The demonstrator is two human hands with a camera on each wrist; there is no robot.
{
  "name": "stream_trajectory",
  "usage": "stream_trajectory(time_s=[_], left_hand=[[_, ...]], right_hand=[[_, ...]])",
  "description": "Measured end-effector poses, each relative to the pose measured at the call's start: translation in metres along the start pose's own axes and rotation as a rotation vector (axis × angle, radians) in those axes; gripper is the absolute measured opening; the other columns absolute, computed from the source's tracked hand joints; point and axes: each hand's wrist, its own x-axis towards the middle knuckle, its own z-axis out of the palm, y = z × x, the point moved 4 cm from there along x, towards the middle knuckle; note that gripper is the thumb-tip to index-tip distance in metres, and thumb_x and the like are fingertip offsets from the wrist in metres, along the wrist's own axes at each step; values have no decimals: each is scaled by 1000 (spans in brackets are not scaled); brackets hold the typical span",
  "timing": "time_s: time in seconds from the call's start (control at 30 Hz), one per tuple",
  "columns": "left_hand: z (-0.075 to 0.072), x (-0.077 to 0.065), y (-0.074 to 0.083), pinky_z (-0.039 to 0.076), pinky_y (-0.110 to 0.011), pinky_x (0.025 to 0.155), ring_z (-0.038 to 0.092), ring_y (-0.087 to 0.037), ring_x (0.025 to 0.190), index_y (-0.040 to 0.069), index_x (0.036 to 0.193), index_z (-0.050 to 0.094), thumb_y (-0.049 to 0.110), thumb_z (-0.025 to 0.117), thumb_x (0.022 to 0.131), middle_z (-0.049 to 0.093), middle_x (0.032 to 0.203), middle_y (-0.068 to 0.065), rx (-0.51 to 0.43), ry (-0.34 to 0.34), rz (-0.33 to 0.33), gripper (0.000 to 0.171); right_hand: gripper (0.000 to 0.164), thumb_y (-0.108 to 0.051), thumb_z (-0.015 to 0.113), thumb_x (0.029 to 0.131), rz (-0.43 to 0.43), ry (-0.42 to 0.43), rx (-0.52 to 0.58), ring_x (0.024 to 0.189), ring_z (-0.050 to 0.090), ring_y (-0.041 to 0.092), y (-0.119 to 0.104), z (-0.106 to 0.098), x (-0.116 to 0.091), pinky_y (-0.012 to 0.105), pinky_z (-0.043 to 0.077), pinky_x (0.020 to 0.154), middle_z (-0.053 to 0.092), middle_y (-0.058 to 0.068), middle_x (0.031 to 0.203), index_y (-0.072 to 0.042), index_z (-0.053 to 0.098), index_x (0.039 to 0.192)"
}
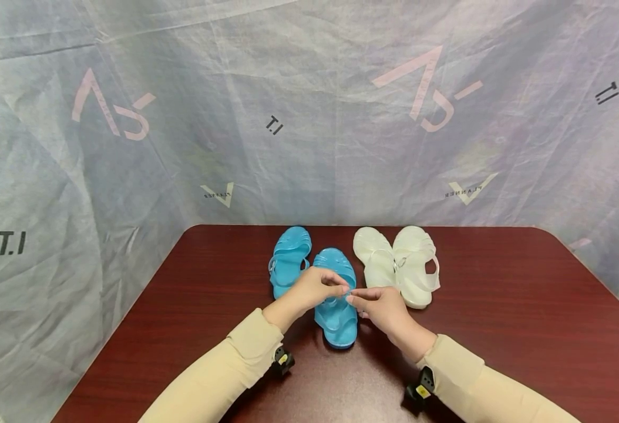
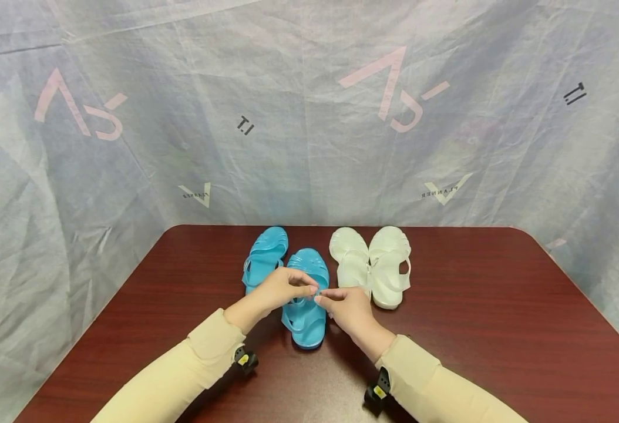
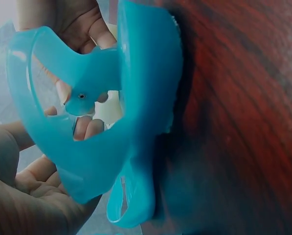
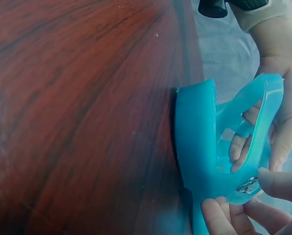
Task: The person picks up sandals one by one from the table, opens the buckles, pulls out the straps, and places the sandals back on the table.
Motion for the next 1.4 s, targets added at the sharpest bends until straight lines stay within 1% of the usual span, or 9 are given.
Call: stream_trajectory(time_s=[0.1,0.23,0.33,0.53,0.8,0.9,1.07,1.23,1.4], left_hand=[[1,0,1,50,-25,68,62,-11,78,9,95,76,20,70,89,70,91,-3,-2,1,0,13],[3,-1,2,48,-24,64,60,-11,73,7,93,75,18,70,90,68,81,-3,1,-3,0,12],[3,-1,2,47,-23,62,59,-11,72,7,92,75,17,70,89,67,78,-2,8,4,-1,12],[3,1,0,48,-23,62,60,-11,71,8,91,75,17,71,89,68,77,-2,15,29,-12,11],[4,3,-4,48,-25,63,61,-13,73,9,90,75,17,70,90,68,78,-3,16,42,-33,9],[4,3,-5,49,-25,62,61,-13,73,9,90,75,17,70,89,69,78,-4,13,45,-33,9],[3,1,-5,50,-25,61,62,-13,72,8,90,75,15,70,89,69,78,-4,32,62,-5,9],[2,0,-4,51,-25,61,63,-12,71,9,90,76,15,70,89,69,78,-3,69,82,14,8],[4,-1,-3,51,-25,60,62,-12,70,10,89,75,15,71,89,69,77,-3,82,87,2,7]], right_hand=[[25,-19,71,89,-2,-10,-4,80,65,17,0,0,0,32,55,73,71,9,102,-3,75,107],[26,-18,71,88,-6,-26,11,85,67,16,0,0,1,34,57,76,70,14,109,-1,74,108],[26,-18,71,89,-4,-32,24,87,68,15,1,0,2,34,58,78,70,15,112,0,74,108],[26,-18,70,89,16,-20,41,87,68,14,3,0,4,33,58,80,69,14,114,-2,74,109],[28,-20,70,89,28,-11,48,92,68,17,5,0,2,33,58,80,64,19,123,-3,73,112],[29,-21,70,89,28,-6,48,92,69,18,5,0,1,33,58,80,64,19,123,-3,73,112],[27,-19,70,89,19,11,76,93,69,19,3,2,1,34,58,81,65,19,121,-1,73,110],[28,-19,70,89,6,26,77,86,68,16,3,3,1,35,58,81,69,17,113,0,73,110],[29,-20,70,90,13,34,77,82,66,15,6,3,0,35,58,81,70,13,106,-1,72,111]])
